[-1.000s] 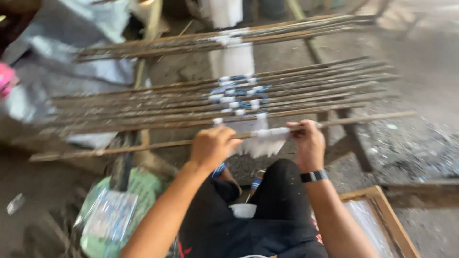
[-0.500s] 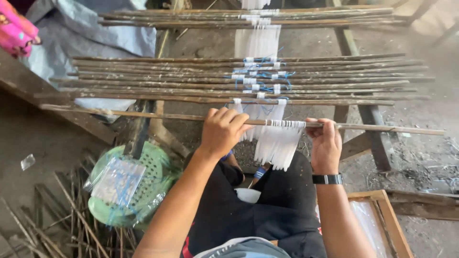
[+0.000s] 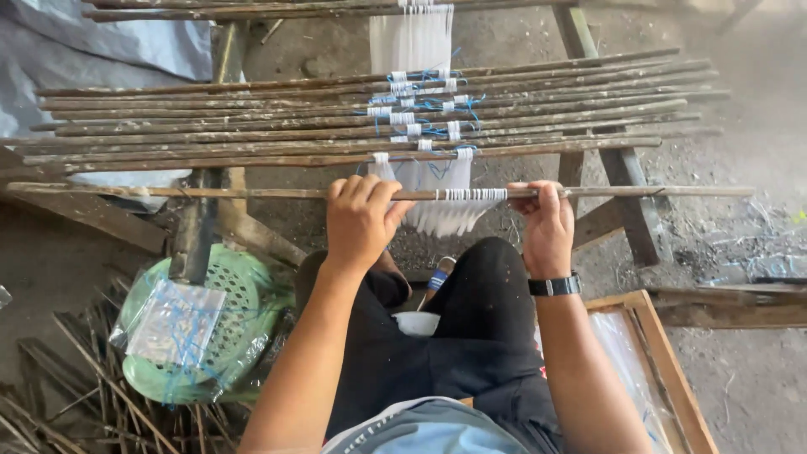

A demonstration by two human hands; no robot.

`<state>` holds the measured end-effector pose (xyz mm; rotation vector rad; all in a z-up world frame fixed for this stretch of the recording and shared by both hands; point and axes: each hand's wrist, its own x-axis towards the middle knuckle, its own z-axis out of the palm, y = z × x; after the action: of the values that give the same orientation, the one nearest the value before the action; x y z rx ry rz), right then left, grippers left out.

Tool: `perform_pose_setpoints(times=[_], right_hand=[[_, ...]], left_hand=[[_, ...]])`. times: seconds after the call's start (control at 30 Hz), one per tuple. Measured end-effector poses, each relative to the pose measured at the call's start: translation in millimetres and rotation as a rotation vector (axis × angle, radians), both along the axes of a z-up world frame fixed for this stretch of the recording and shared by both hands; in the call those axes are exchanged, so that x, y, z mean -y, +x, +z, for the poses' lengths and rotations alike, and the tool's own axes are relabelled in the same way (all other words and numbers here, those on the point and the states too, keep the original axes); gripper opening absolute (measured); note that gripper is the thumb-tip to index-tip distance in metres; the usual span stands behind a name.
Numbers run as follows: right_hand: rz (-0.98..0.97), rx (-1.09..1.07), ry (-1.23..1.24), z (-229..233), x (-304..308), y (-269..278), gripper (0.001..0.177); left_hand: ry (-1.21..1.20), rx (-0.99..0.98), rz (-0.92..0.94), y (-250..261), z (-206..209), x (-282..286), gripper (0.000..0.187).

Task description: Tying white candle wicks onto wooden sticks using blue thread on a wooden rack.

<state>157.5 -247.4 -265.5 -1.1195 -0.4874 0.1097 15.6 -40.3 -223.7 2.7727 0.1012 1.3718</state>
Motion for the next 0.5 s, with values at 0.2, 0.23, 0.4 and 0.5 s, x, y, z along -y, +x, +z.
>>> perform_pose_setpoints(times=[0.2, 0.23, 0.4, 0.5], right_hand=[[0.01, -0.056, 0.039, 3.4, -1.8, -4.0, 0.023], [0.003, -0.056, 0.041, 2.7, -0.8, -3.5, 0.023], [-0.002, -0.042, 0.006, 0.6, -1.4, -2.0, 0.023], [0.003, -0.016, -0.001, -6.1, -2.2, 3.1, 0.025]], left_hand=[[-0.195, -0.303, -0.006, -3.4, 22.6, -5.1, 0.039], [-0.192, -0.304, -0.012, -3.0, 31.8, -5.4, 0.039], [-0.367, -0.645, 0.069, 0.4, 56.9, -5.7, 0.043], [-0.119, -0.385, 0.073, 21.1, 44.5, -20.5, 0.023]])
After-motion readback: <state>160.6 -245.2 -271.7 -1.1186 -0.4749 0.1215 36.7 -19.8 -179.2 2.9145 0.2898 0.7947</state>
